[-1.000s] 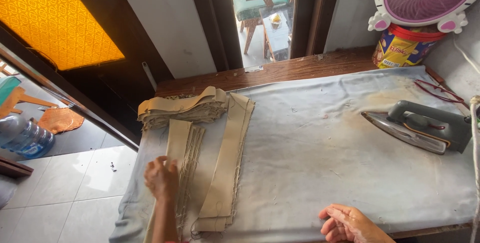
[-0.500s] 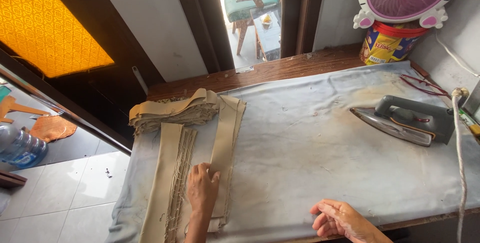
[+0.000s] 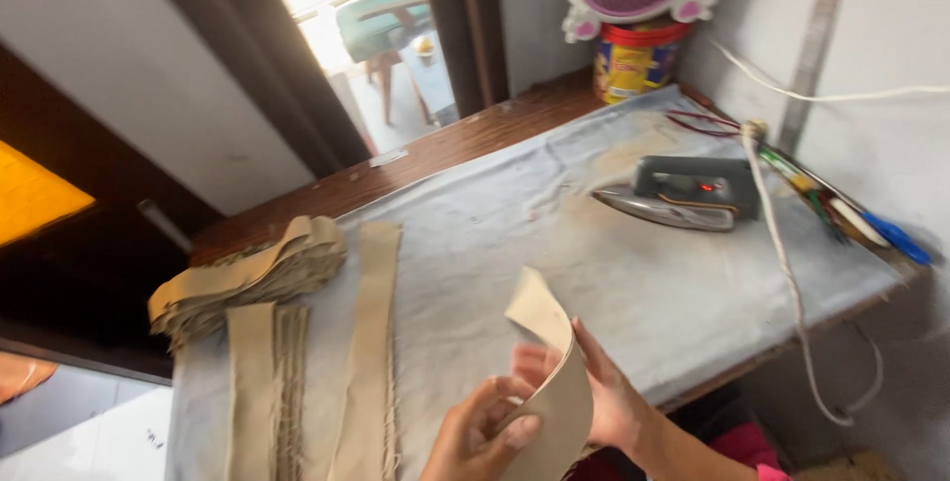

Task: The person irons several beige fabric strips one at a time on a covered ironing table. They pick up each strip, place it on the table, press it with an electric iron, and set it aside before moving to the next piece.

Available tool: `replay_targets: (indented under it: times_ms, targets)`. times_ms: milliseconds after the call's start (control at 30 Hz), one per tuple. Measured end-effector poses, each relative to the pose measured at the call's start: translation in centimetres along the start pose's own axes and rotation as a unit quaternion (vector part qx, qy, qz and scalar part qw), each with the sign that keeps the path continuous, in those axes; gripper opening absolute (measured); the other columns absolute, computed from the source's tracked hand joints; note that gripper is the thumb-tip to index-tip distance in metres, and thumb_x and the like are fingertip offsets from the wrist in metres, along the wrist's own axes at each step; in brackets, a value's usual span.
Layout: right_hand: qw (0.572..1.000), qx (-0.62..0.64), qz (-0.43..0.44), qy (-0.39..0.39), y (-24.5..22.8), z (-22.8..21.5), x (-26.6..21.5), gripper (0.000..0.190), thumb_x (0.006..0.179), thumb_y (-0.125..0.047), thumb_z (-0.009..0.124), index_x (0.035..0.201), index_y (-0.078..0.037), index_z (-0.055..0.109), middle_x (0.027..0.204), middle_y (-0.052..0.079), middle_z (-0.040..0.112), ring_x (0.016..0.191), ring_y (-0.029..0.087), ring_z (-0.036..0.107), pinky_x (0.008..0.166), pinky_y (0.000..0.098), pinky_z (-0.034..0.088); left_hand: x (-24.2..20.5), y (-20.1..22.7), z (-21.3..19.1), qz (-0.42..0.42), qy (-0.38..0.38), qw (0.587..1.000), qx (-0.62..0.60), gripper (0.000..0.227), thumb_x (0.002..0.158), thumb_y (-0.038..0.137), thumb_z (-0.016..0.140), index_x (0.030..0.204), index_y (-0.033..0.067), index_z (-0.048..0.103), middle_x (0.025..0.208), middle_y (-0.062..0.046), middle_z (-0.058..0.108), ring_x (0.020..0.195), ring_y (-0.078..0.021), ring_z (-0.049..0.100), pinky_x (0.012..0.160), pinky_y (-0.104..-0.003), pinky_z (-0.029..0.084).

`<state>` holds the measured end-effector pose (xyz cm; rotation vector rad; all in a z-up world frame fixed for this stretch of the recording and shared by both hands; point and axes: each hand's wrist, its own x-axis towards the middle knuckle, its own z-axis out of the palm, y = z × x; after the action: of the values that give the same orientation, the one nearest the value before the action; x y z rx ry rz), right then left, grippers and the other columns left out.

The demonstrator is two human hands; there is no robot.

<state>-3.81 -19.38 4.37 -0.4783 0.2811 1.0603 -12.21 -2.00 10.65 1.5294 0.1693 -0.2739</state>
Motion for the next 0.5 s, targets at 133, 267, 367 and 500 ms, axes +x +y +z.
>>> replay_targets:
  times_ms: [133,267,367,500]
  targets:
    - [0.971,0.082,-0.222,0.042,-4.3,-4.0,-0.7,0.040,0.085,-0.030,0.056,0.114,-0.003,0.060,0.099,0.009,0.067,0.088,0.018,0.064,0.079,0.0323,0.052,1.3,0.8,-1.8,-0.080,-0.028,0.993,0.080,0.028,0.076,0.028,0.071,0.100,0.0151,0.070,0.065,-0.003,0.063,0.053,-0.0093,0.047,0.051,-0.021,0.030]
    - [0.905,0.081,-0.310,0.279,-6.8,-3.7,-4.6,0.016,0.087,-0.018,0.059,0.100,-0.009,0.059,0.095,0.008,0.067,0.084,0.021,0.064,0.069,0.0305,0.053,6.1,0.7,-3.3,-0.065,0.030,0.938,0.338,0.022,0.076,0.034,0.067,0.097,0.0296,0.073,0.056,0.006,0.048,0.056,-0.0067,0.042,0.059,-0.020,0.035]
    - [0.861,0.012,-0.413,0.295,-6.5,-3.7,-6.9,0.015,0.094,-0.007,0.044,0.103,0.004,0.051,0.106,0.020,0.058,0.103,0.029,0.056,0.094,0.0323,0.043,8.3,-1.2,-4.3,-0.152,0.012,0.886,0.438,0.034,0.076,0.046,0.053,0.104,0.0323,0.067,0.085,0.001,0.068,0.079,-0.0141,0.064,0.073,-0.025,0.044]
    - [0.682,-0.432,-0.480,0.342,-2.8,-4.9,-7.3,0.089,0.073,-0.026,0.065,0.143,-0.004,0.014,0.152,0.016,0.013,0.141,0.025,0.015,0.113,0.0379,0.013,8.6,-3.2,-4.7,-0.197,-0.082,0.959,0.188,0.024,0.083,0.027,0.062,0.105,0.0181,0.065,0.077,-0.005,0.067,0.066,-0.0121,0.060,0.062,-0.021,0.044]
